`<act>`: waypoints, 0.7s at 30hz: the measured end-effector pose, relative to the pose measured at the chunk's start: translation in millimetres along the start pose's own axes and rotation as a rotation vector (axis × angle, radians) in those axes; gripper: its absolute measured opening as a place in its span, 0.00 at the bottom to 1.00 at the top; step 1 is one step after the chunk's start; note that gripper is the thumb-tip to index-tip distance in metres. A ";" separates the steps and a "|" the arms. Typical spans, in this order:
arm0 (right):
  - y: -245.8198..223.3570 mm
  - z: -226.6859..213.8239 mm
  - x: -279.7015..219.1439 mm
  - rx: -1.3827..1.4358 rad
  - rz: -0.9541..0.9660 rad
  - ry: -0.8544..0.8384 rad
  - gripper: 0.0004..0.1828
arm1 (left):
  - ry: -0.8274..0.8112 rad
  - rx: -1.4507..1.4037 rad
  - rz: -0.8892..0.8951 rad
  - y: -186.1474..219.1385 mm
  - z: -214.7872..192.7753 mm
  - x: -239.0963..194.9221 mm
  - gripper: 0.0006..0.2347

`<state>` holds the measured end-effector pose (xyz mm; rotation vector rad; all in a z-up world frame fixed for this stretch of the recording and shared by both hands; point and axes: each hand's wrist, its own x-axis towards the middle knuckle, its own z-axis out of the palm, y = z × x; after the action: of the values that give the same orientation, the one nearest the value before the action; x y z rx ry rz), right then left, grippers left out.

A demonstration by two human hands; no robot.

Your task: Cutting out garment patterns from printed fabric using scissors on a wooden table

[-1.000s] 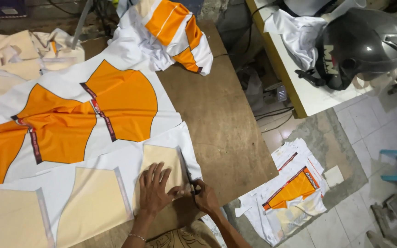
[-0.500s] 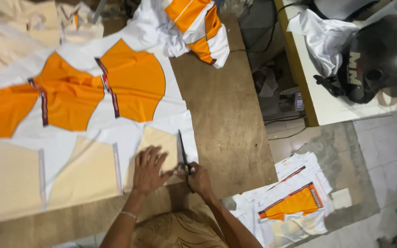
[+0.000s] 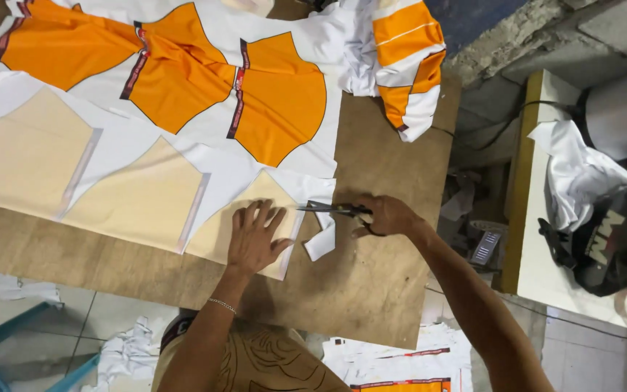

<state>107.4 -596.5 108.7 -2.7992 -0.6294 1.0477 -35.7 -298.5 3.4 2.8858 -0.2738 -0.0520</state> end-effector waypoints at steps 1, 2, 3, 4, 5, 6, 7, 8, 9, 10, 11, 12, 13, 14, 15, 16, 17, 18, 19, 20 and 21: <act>9.4 4.1 13.6 -0.082 -0.030 -0.016 0.55 | 0.063 -0.041 0.016 -1.4 0.3 -1.4 0.32; 18.9 8.1 27.6 -0.164 -0.060 -0.032 0.59 | 0.127 -0.082 0.032 -2.8 0.7 -2.4 0.34; 9.7 -1.1 28.0 -0.163 -0.066 -0.037 0.59 | 0.122 -0.081 0.026 -4.4 3.5 -2.1 0.34; 0.2 -10.3 28.3 -0.137 -0.062 -0.083 0.60 | 0.154 -0.093 0.028 -6.1 6.3 -2.2 0.35; -7.9 -20.0 27.2 -0.115 -0.057 -0.130 0.60 | 0.186 -0.108 0.030 -5.6 9.8 -2.2 0.37; -9.7 -20.5 27.6 -0.117 -0.060 -0.137 0.60 | 0.183 -0.110 0.023 -6.9 11.2 -1.0 0.37; -11.4 -20.3 26.8 -0.100 -0.081 -0.145 0.58 | 0.225 -0.120 0.025 -6.9 12.9 -1.3 0.36; -13.3 -19.8 25.6 -0.083 -0.102 -0.154 0.56 | 0.268 -0.130 0.027 -6.7 14.6 -2.2 0.35; -10.9 -16.0 29.6 -0.085 -0.107 -0.162 0.56 | 0.264 -0.131 0.019 -7.3 14.0 -1.6 0.35; -8.4 -11.9 33.1 -0.083 -0.115 -0.141 0.55 | 0.292 -0.133 0.023 -7.4 13.5 -1.5 0.33; -5.5 -6.3 34.9 -0.078 -0.119 -0.118 0.54 | 0.318 -0.135 0.031 -7.4 13.4 -1.7 0.32; 1.0 3.1 38.5 -0.077 -0.120 -0.126 0.54 | 0.313 -0.138 0.027 -6.7 12.7 -3.7 0.32; 7.8 11.1 42.1 -0.055 -0.126 -0.114 0.51 | 0.307 -0.128 0.031 -6.7 11.3 -3.2 0.31; 14.6 18.7 45.1 -0.033 -0.131 -0.102 0.48 | 0.302 -0.118 0.034 -6.4 9.3 -2.9 0.31; 18.0 25.1 42.2 -0.032 -0.131 -0.101 0.48 | 0.302 -0.117 0.036 -5.7 8.6 -3.2 0.31; 21.2 31.3 39.1 0.051 -0.142 -0.089 0.42 | 0.268 -0.133 0.024 -5.0 7.6 -3.8 0.30; 24.4 37.8 35.2 0.136 -0.151 -0.075 0.36 | 0.234 -0.149 0.015 -4.4 6.5 -4.0 0.30; 18.9 43.0 27.8 0.138 -0.147 -0.073 0.36 | 0.233 -0.149 0.020 -3.0 8.4 -5.3 0.30; 13.6 47.1 21.4 0.243 -0.126 -0.066 0.34 | 0.227 -0.147 -0.001 -1.6 10.3 -5.7 0.31; 8.4 51.2 15.1 0.348 -0.104 -0.059 0.33 | 0.221 -0.145 -0.022 -0.2 12.1 -6.0 0.31; 7.1 62.4 14.5 0.352 -0.100 -0.056 0.33 | 0.219 -0.145 -0.016 1.0 11.7 -6.8 0.31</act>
<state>79.5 -600.9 50.7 -2.4207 -0.5245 1.0993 -43.3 -300.9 -7.6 2.7189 -0.1968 0.2302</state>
